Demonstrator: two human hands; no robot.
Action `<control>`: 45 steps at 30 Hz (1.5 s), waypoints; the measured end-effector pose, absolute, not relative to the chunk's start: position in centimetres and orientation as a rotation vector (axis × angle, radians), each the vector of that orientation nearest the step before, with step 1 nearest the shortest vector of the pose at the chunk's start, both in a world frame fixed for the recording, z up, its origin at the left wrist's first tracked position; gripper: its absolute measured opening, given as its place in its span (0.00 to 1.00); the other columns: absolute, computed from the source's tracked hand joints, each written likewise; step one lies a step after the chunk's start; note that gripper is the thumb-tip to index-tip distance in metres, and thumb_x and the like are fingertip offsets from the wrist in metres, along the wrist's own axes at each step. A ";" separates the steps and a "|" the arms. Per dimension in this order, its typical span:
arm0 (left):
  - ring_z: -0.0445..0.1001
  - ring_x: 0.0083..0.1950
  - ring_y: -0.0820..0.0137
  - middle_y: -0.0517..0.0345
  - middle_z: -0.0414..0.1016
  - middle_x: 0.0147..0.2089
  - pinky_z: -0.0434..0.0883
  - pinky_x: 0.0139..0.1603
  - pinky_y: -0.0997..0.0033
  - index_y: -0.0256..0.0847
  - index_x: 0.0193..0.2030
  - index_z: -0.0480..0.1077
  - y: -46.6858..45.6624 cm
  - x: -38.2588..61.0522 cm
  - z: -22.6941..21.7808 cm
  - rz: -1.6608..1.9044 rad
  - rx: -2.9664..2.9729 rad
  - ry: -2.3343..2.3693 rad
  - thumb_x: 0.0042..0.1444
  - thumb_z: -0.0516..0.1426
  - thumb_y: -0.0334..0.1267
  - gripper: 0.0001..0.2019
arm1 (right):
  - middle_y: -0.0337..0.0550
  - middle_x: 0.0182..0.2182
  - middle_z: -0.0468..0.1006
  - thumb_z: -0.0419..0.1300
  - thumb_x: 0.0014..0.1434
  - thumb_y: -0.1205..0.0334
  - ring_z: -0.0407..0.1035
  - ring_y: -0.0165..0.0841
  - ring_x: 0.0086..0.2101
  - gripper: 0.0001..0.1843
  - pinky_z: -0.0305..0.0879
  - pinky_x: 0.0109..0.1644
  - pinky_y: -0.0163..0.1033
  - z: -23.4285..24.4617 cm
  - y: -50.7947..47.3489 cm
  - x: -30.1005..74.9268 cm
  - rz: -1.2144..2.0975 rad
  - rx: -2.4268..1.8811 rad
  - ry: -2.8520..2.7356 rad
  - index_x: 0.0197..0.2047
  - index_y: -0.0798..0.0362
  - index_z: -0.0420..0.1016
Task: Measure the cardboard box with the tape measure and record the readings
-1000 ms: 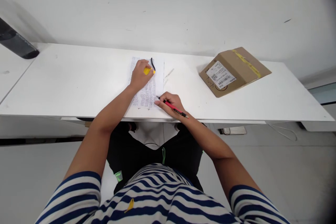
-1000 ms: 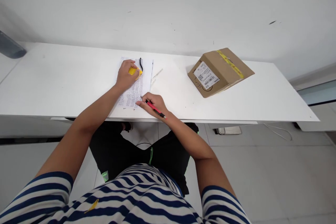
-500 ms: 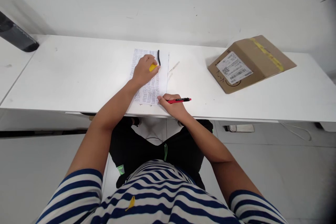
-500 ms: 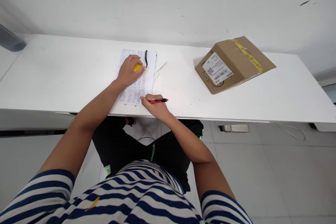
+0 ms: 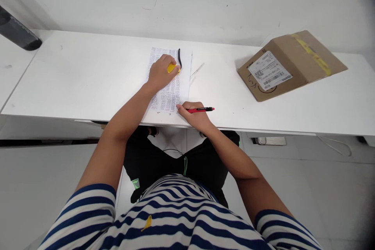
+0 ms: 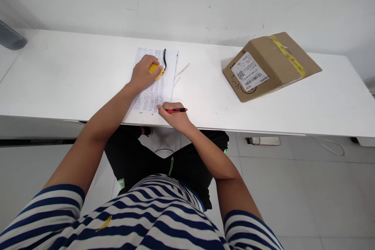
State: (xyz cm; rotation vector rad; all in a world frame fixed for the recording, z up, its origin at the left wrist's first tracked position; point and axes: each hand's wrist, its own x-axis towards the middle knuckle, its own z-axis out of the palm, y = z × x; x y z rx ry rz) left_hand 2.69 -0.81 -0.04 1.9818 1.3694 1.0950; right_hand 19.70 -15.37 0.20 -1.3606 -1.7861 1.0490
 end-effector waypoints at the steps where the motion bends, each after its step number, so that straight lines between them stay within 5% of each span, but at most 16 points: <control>1: 0.72 0.57 0.59 0.53 0.75 0.53 0.68 0.60 0.56 0.44 0.43 0.72 -0.8 2.7 0.0 1.094 1.989 1.370 0.62 0.61 0.38 0.04 | 0.36 0.19 0.59 0.55 0.64 0.39 0.53 0.30 0.25 0.30 0.50 0.31 0.41 0.2 -15.4 19.7 1.040 -1.365 -1.793 0.20 0.48 0.53; 13: 0.74 0.57 0.59 0.54 0.76 0.53 0.71 0.55 0.56 0.47 0.44 0.71 -0.9 2.7 0.1 1.060 2.016 1.451 0.65 0.58 0.42 0.04 | 0.34 0.17 0.56 0.55 0.65 0.38 0.51 0.27 0.23 0.32 0.48 0.30 0.40 -0.1 -15.4 19.8 0.983 -1.325 -1.837 0.19 0.48 0.51; 21: 0.75 0.52 0.61 0.54 0.76 0.52 0.71 0.54 0.56 0.47 0.42 0.70 -1.0 2.8 0.2 1.075 2.014 1.465 0.64 0.58 0.40 0.03 | 0.38 0.20 0.68 0.58 0.64 0.39 0.65 0.33 0.28 0.30 0.59 0.33 0.40 -0.4 -15.4 20.2 1.027 -1.347 -1.691 0.19 0.48 0.60; 30: 0.75 0.50 0.63 0.54 0.76 0.51 0.71 0.54 0.56 0.46 0.41 0.69 -1.1 2.8 0.3 1.091 2.007 1.455 0.64 0.58 0.40 0.03 | 0.33 0.16 0.56 0.59 0.63 0.46 0.53 0.28 0.23 0.30 0.49 0.29 0.40 -0.2 -15.6 19.7 0.998 -1.341 -1.737 0.18 0.48 0.50; 35: 0.75 0.51 0.62 0.54 0.77 0.52 0.72 0.54 0.56 0.47 0.41 0.70 -1.1 2.8 0.3 1.071 2.010 1.456 0.64 0.58 0.40 0.03 | 0.38 0.19 0.70 0.61 0.62 0.43 0.66 0.33 0.27 0.28 0.62 0.33 0.40 -0.2 -15.6 20.2 1.066 -1.353 -1.604 0.17 0.48 0.61; 40: 0.75 0.54 0.60 0.54 0.77 0.53 0.71 0.56 0.54 0.48 0.44 0.71 -0.8 2.7 -0.1 1.082 2.027 1.449 0.64 0.58 0.41 0.04 | 0.39 0.21 0.74 0.61 0.62 0.42 0.69 0.34 0.28 0.24 0.66 0.36 0.42 -0.3 -15.4 20.4 1.050 -1.345 -1.546 0.22 0.49 0.75; 45: 0.75 0.57 0.58 0.53 0.77 0.54 0.70 0.57 0.54 0.49 0.47 0.72 -0.6 2.7 -0.2 1.065 2.041 1.449 0.65 0.57 0.41 0.06 | 0.39 0.22 0.72 0.60 0.64 0.40 0.67 0.33 0.28 0.27 0.63 0.35 0.41 -0.3 -15.5 19.9 0.994 -1.384 -1.594 0.21 0.49 0.68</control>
